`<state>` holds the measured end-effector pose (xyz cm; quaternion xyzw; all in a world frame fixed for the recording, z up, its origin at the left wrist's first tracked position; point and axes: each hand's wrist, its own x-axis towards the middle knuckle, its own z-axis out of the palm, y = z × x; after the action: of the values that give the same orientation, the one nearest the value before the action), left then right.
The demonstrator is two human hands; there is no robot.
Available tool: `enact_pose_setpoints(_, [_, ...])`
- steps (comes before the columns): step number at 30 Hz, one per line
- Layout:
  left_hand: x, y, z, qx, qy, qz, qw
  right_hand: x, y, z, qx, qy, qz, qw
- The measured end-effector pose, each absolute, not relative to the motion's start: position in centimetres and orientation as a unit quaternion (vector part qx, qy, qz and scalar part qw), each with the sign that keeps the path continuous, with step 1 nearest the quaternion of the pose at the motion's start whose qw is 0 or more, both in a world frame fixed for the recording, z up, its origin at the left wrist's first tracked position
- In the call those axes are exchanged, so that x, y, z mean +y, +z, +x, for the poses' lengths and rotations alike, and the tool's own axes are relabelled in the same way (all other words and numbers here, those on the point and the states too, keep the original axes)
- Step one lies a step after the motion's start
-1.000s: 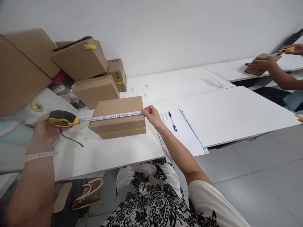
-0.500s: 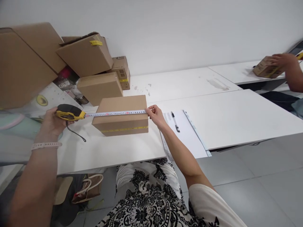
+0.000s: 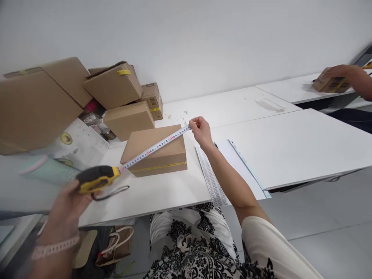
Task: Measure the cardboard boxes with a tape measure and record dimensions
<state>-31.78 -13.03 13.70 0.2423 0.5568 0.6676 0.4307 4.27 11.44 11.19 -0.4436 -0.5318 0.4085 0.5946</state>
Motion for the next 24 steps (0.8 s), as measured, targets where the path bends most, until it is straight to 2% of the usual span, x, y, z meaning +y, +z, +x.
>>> enact_pose_setpoints(3, [-17.4,11.1,-26.9,0.526,0.553,0.283,0.581,14.2,12.8,3.1,-0.562,0.398,-0.412,0.597])
enact_pose_setpoints(8, [-20.3,8.5,-16.9,0.391,0.455,0.303,0.741,17.2,12.4,0.0,-0.593,0.517,-0.359,0.502])
enact_pose_setpoints(12, [-18.7,9.6,-11.1,0.331,0.447,0.323,0.766,18.5,11.5,-1.5,-0.575,0.58,-0.338,0.467])
enact_pose_setpoints(18, [-15.2,11.8,-7.7,0.335,0.473,0.327,0.746,20.1,10.6,-2.2,-0.554,0.533,-0.429,0.474])
enact_pose_setpoints(24, [-16.4,11.1,-7.8,0.339,0.48,0.308,0.748,19.8,8.0,-2.4,-0.559,0.535,-0.436,0.46])
